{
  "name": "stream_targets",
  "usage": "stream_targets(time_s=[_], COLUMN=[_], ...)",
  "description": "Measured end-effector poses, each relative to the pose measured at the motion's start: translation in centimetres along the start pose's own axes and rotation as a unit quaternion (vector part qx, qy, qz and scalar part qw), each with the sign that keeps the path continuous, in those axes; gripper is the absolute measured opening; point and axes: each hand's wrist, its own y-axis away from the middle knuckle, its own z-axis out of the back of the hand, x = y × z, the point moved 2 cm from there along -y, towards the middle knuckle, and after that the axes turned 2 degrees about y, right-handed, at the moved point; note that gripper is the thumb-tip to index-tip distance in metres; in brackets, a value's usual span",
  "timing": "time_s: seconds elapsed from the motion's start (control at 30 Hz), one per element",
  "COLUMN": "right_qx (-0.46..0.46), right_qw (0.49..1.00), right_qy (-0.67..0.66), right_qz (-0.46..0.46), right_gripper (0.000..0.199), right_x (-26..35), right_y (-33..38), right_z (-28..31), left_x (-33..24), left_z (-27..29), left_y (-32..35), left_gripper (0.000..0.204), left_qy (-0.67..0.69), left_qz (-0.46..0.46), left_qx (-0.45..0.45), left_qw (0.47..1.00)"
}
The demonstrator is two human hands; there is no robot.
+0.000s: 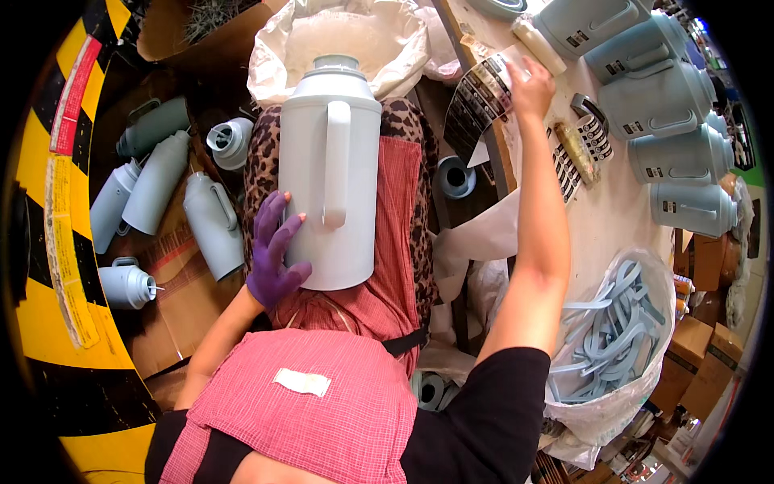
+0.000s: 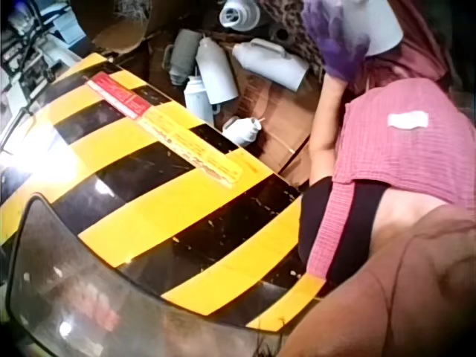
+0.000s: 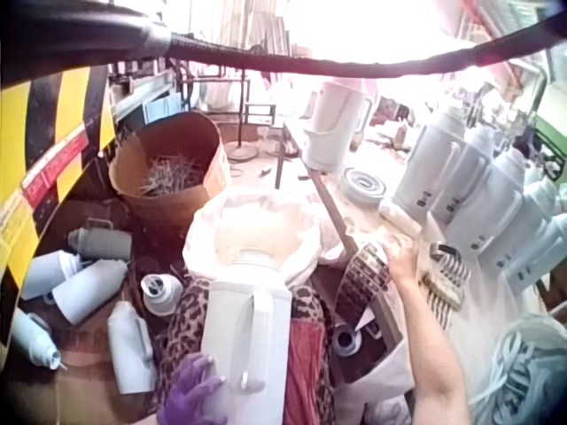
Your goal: The person places a plastic component into the opening of a thermal bottle, applies two different labels to the side of the bottle, and wipes the bottle with their hand.
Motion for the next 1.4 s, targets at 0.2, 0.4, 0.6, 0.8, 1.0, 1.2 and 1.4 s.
stream_targets(time_s=[0.2,0.4,0.6,0.8,1.0,1.2,1.4], right_qx=[-0.006,-0.029,0.189,0.498,0.498,0.480,0.389], right_qw=[1.000,0.985,0.909,0.682,0.674,0.785,0.872], right_qy=[0.006,-0.137,-0.372,-0.508,-0.510,-0.376,-0.295], right_qz=[-0.009,0.104,0.019,-0.172,-0.195,-0.108,0.045], right_gripper=[0.027,0.019,0.022,0.034,0.028,0.032,0.053], right_x=[0.9,2.1,10.8,15.0,16.3,17.1,15.4], right_y=[0.4,2.2,13.6,28.0,30.2,30.6,30.8], right_z=[-2.3,0.5,10.9,13.7,11.6,11.2,8.9], left_x=[-0.3,-0.6,-1.8,-2.4,-1.7,-1.9,-1.0], left_z=[-0.7,0.0,-0.2,-0.8,-1.1,-1.5,-1.8], left_y=[1.4,0.4,1.5,0.6,1.6,2.2,2.5], left_gripper=[0.061,0.061,0.078,0.067,0.058,0.054,0.039], left_qy=[-0.005,0.010,-0.046,-0.064,-0.059,-0.099,-0.095], left_qz=[0.020,0.023,-0.052,-0.060,-0.064,-0.071,-0.084], left_qx=[-0.026,-0.011,0.005,0.016,0.008,0.024,0.023], left_qw=[0.999,1.000,0.998,0.996,0.996,0.992,0.992])
